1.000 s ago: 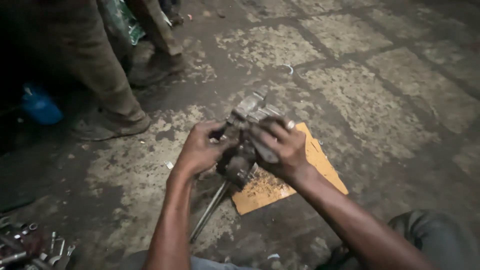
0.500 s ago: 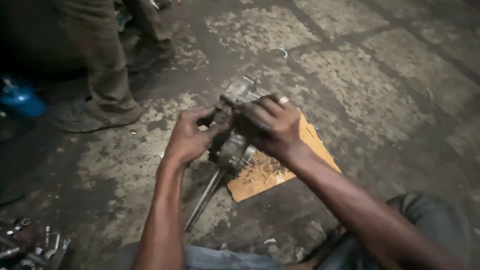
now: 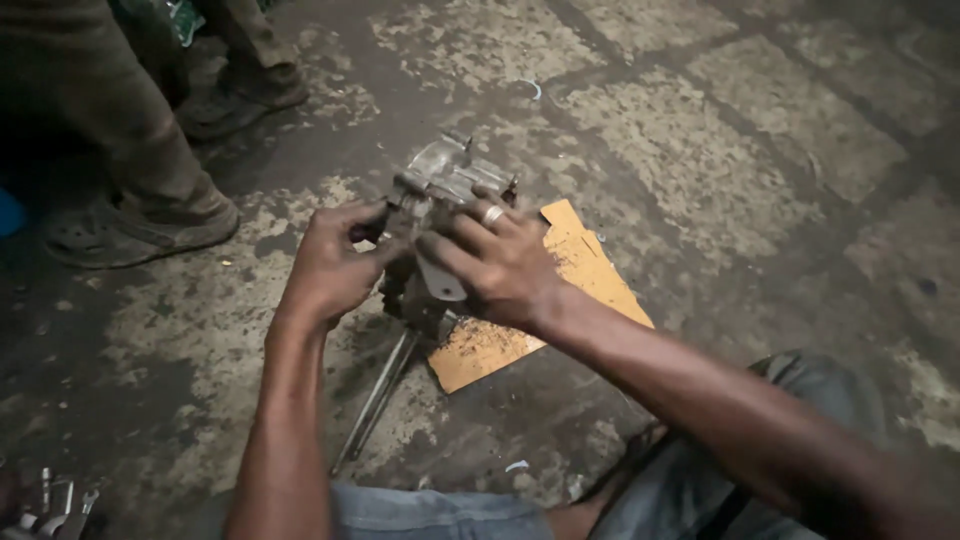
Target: The person sits on the workshop floor and files the flat surface of a metal engine casing with a flat file, repeatedly repositioning and turning the casing to file different edges and sides over a cardboard sheet.
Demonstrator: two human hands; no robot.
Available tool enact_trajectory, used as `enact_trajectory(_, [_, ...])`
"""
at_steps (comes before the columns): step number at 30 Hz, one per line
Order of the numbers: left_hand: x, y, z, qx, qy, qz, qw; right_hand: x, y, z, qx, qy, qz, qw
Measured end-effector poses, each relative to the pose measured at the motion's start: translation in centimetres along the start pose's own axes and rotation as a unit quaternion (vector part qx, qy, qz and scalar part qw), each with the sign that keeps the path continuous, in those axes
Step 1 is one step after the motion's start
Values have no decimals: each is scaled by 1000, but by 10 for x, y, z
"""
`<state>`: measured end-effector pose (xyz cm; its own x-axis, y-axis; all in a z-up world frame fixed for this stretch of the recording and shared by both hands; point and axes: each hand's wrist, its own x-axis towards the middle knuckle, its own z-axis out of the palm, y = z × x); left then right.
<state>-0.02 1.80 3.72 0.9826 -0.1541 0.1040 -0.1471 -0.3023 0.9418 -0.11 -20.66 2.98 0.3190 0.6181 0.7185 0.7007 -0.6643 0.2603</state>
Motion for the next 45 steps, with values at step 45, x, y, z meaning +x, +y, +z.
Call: enact_trajectory(45, [2,-16,-5,94,-1,-60,994,33,-17,-24,21,35,-67,997])
